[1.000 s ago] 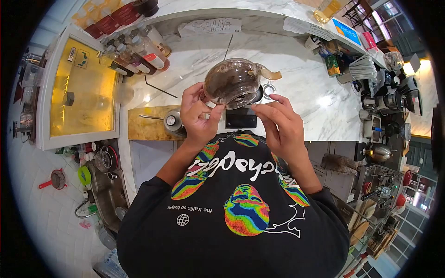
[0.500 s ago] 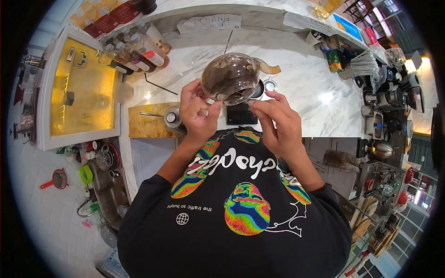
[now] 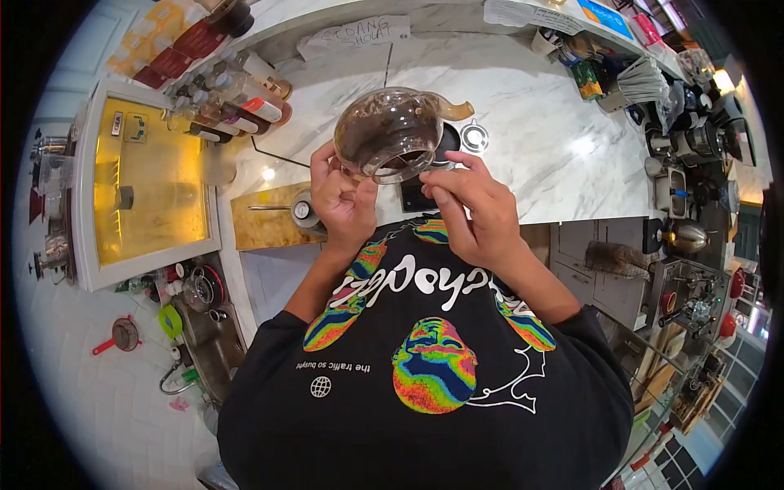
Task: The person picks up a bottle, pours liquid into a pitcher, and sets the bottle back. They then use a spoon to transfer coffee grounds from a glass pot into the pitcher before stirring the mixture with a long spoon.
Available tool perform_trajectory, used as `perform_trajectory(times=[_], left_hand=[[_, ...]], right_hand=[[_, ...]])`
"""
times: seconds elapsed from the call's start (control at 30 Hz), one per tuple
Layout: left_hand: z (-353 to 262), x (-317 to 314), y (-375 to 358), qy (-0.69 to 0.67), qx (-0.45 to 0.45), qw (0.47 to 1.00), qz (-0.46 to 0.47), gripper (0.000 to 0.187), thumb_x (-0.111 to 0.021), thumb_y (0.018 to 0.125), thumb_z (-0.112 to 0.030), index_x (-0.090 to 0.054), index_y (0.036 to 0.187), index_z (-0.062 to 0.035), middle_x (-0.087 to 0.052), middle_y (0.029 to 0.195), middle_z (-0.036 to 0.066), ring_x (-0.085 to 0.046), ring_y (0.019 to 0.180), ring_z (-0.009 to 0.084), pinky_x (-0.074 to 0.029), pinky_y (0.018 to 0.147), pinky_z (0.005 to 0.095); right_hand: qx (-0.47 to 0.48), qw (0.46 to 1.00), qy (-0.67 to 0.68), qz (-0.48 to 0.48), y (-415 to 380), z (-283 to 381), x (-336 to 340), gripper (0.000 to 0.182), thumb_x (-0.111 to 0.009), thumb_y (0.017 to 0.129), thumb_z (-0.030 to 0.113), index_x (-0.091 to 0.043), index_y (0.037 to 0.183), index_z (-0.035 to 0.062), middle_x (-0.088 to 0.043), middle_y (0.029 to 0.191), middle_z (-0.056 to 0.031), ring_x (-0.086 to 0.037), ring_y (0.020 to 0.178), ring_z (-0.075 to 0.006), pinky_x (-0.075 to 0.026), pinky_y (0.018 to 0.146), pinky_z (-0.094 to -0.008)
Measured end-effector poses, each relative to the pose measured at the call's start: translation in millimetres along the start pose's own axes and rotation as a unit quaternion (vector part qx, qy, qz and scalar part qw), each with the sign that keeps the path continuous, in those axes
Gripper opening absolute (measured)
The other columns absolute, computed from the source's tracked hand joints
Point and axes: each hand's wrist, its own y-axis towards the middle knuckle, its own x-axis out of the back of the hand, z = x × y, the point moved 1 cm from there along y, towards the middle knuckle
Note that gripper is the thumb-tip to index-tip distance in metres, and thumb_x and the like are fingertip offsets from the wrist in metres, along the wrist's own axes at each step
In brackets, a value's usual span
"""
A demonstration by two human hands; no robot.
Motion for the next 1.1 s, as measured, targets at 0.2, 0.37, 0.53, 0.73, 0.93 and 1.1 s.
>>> perform_trajectory(times=[0.2,0.37,0.53,0.73,0.93,1.1], left_hand=[[3,-1,-1,0.028,0.001,0.999,0.020,0.038,-0.075,0.095,-0.022,-0.050,0.074,-0.0035,-0.050,0.132,0.022,-0.060,0.104,0.0239,-0.049,0.084,0.0335],[1,-8,4,0.044,0.005,0.998,0.048,0.035,-0.075,0.093,-0.008,-0.049,0.070,-0.0013,-0.048,0.134,0.022,-0.062,0.114,0.0309,-0.054,0.092,0.0410],[3,-12,1,0.047,0.070,0.996,0.029,0.036,-0.077,0.090,-0.004,-0.048,0.068,-0.0003,-0.051,0.130,0.022,-0.065,0.113,0.0328,-0.054,0.094,0.0417],[1,-11,5,0.124,0.065,0.989,0.051,0.035,-0.078,0.088,-0.004,-0.049,0.068,-0.0006,-0.055,0.125,0.022,-0.069,0.108,0.0319,-0.054,0.093,0.0393],[11,-10,-2,0.088,0.140,0.986,0.028,0.035,-0.077,0.089,-0.006,-0.049,0.070,-0.0007,-0.056,0.124,0.021,-0.068,0.103,0.0262,-0.055,0.087,0.0356],[11,-11,2,0.090,0.163,0.983,0.001,0.035,-0.076,0.091,-0.007,-0.049,0.070,-0.0007,-0.056,0.124,0.020,-0.066,0.101,0.0199,-0.054,0.082,0.0309]], right_hand=[[-0.052,0.996,0.067,-0.018,-5,-11,-8,0.019,-0.062,0.095,-0.001,-0.067,0.113,0.0000,-0.073,0.084,-0.0106,-0.068,0.065,-0.0197,-0.054,0.093,-0.0401],[-0.257,0.935,0.238,-0.049,-10,-12,-19,0.019,-0.054,0.105,0.008,-0.066,0.116,-0.0013,-0.073,0.085,-0.0084,-0.069,0.077,-0.0132,-0.055,0.084,-0.0328],[-0.312,0.862,0.388,-0.099,-4,-25,-25,0.024,-0.048,0.109,0.013,-0.063,0.117,-0.0038,-0.072,0.089,-0.0130,-0.071,0.084,-0.0182,-0.056,0.081,-0.0323],[-0.373,0.798,0.456,-0.128,1,-34,-23,0.026,-0.050,0.108,0.015,-0.063,0.118,-0.0048,-0.072,0.091,-0.0191,-0.072,0.082,-0.0244,-0.058,0.081,-0.0345],[-0.364,0.821,0.413,-0.154,0,-42,-24,0.027,-0.050,0.108,0.016,-0.062,0.118,-0.0054,-0.073,0.093,-0.0194,-0.073,0.082,-0.0241,-0.058,0.080,-0.0337],[-0.348,0.851,0.358,-0.161,-1,-44,-20,0.027,-0.051,0.108,0.016,-0.063,0.118,-0.0053,-0.074,0.091,-0.0181,-0.073,0.081,-0.0226,-0.056,0.079,-0.0326]])
